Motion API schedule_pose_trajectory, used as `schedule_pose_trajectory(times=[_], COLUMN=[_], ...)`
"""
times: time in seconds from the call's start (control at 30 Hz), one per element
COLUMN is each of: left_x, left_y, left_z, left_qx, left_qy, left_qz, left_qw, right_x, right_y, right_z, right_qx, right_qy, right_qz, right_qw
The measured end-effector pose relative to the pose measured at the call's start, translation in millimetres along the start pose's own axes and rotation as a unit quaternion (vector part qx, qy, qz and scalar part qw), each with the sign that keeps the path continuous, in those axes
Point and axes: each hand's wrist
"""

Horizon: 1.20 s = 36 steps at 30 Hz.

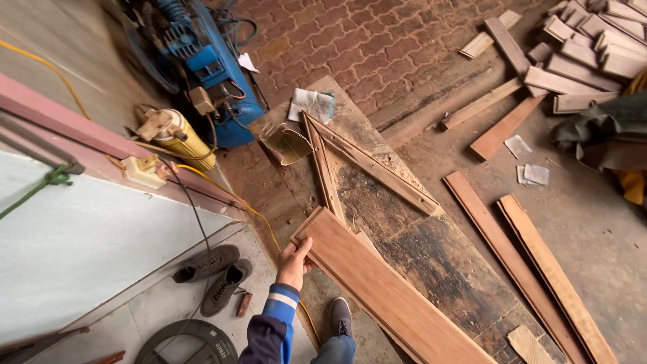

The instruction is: Manually sanding several pieces of wood planks using sandpaper.

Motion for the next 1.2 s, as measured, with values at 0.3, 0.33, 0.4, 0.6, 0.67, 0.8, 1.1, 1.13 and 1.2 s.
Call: schedule_pose_trajectory(times=[0.3, 0.33, 0.4, 0.6, 0.67, 0.8, 1.1, 1.13, 1.2], left_x=[2, 2, -3, 4, 1, -9, 14, 11, 4], left_y=[-1, -1, -1, 1, -3, 9, -6, -2, 0], left_z=[4, 4, 10, 9, 4, -22, 7, 3, -9], left_qx=[-0.004, -0.011, -0.024, -0.02, -0.011, -0.004, 0.062, 0.062, 0.06], left_qy=[-0.001, 0.005, 0.02, -0.007, 0.064, 0.079, 0.06, 0.072, 0.077], left_qz=[-0.027, -0.01, 0.003, -0.009, 0.021, 0.044, 0.045, 0.05, 0.067], left_qw=[1.0, 1.0, 1.0, 1.0, 0.998, 0.996, 0.995, 0.994, 0.993], right_x=[56, 45, 33, 41, 55, 33, 22, 37, 43], right_y=[177, 183, 160, 30, 29, 170, 44, 13, 2], right_z=[-129, -126, -120, -56, -64, -121, -30, -10, 5], right_qx=[0.045, 0.019, 0.005, 0.023, 0.026, 0.0, -0.057, -0.072, -0.1], right_qy=[0.049, 0.05, 0.056, 0.058, 0.035, 0.035, 0.034, 0.009, -0.01], right_qz=[-0.092, -0.117, -0.142, -0.071, -0.043, -0.053, -0.149, -0.123, -0.103], right_qw=[0.994, 0.992, 0.988, 0.996, 0.998, 0.998, 0.987, 0.99, 0.99])
Point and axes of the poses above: each hand's wrist, its own y-axis towards the middle knuckle, its own x-axis out of the palm, z = x × y, and after that the axes turned 11 degrees about -z, right-handed
